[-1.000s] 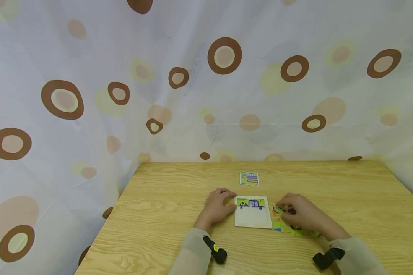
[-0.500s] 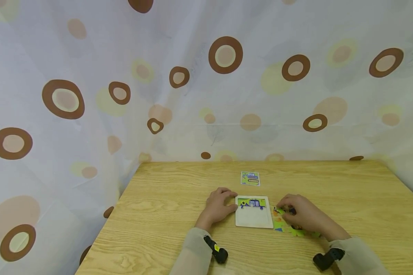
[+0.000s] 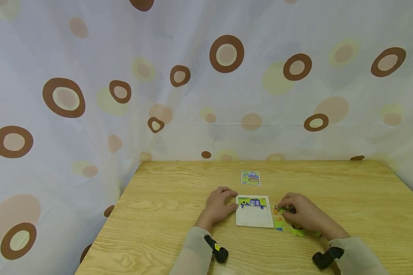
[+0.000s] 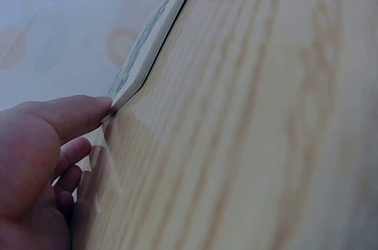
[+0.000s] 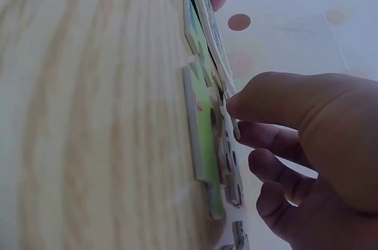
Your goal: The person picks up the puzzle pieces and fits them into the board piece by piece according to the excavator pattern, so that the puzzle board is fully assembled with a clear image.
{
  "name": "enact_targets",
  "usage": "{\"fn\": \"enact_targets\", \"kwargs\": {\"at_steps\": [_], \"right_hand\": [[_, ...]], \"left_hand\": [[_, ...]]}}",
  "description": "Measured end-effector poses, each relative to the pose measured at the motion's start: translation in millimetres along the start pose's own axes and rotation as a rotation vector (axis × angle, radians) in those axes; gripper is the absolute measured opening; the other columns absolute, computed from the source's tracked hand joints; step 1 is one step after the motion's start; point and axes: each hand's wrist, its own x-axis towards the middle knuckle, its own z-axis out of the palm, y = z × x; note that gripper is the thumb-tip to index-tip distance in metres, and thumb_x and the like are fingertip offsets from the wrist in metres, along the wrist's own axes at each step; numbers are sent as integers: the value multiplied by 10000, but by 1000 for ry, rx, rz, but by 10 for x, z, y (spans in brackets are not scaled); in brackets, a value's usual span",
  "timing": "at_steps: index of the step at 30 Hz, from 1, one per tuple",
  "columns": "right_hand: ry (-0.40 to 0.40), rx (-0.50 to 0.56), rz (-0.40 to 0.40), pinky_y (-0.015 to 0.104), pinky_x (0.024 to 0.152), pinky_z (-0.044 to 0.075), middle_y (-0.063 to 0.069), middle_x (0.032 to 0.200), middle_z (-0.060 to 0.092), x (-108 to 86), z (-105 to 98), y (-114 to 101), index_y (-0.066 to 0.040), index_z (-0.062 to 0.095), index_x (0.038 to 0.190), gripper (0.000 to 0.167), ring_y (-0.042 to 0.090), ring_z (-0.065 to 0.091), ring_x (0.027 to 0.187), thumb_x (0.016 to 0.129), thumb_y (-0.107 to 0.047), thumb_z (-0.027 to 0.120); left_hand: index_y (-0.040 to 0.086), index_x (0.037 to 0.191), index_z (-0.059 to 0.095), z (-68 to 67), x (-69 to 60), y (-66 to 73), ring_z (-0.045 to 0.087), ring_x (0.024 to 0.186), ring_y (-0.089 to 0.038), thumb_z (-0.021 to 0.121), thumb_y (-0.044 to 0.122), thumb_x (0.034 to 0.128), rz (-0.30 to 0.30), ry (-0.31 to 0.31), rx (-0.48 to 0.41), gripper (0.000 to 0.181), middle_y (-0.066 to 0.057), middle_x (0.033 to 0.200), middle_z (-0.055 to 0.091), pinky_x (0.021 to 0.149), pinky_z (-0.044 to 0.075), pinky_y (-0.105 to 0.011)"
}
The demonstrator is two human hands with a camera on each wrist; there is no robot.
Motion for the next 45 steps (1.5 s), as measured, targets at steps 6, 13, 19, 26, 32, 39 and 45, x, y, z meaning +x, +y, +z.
{"fn": "enact_targets", "kwargs": {"at_steps": [6,13,19,26,32,39,45], "right_hand": [[19,-25,12,269,627,449,-5,1049,596,6,-1,15,-107,727,1088,196,78,502,760,903,-69,677],[30,-17,-16,275,642,471,-13,1064,587,26,2,-49,-124,723,1107,203,89,530,814,912,-83,684],[45,-11,-41,285,660,469,-36,1051,591,78,30,-147,-159,734,1092,194,104,536,856,911,-99,701],[75,-26,-61,371,769,503,-49,1045,593,152,97,-237,-172,742,1052,189,178,562,952,895,-71,709],[87,-27,-119,367,748,505,-42,1038,601,224,145,-284,-178,747,1055,198,171,564,932,898,-64,710],[82,-29,-151,384,746,502,-49,1032,602,327,210,-362,-180,752,1061,202,178,572,924,899,-67,708],[66,-40,-164,379,737,492,-54,1015,609,395,275,-414,-187,754,1055,204,196,573,904,897,-68,708]], "left_hand": [[242,1296,651,-8,-3,4,399,1280,-281,669,313,939,-3,-3,-5,364,-1,1377,488,1029,300,-531],[224,1293,653,-25,-23,23,403,1272,-287,674,294,938,2,-6,-3,362,-15,1374,491,1025,304,-532],[224,1296,652,-38,-31,38,402,1272,-283,674,292,939,-2,-10,-13,364,-12,1375,489,1028,299,-532],[220,1298,651,-50,-40,49,402,1269,-287,672,296,939,-2,-12,-20,368,-18,1379,486,1022,301,-535],[212,1303,647,-69,-37,62,402,1281,-296,666,297,942,1,-16,-16,372,-25,1389,482,1025,302,-541],[208,1306,647,-78,-28,62,402,1287,-301,670,294,941,8,-16,-5,376,-34,1394,481,1025,304,-545],[204,1299,652,-60,-37,57,404,1284,-311,673,286,939,5,-18,-13,370,-41,1384,486,1028,301,-557]]}}
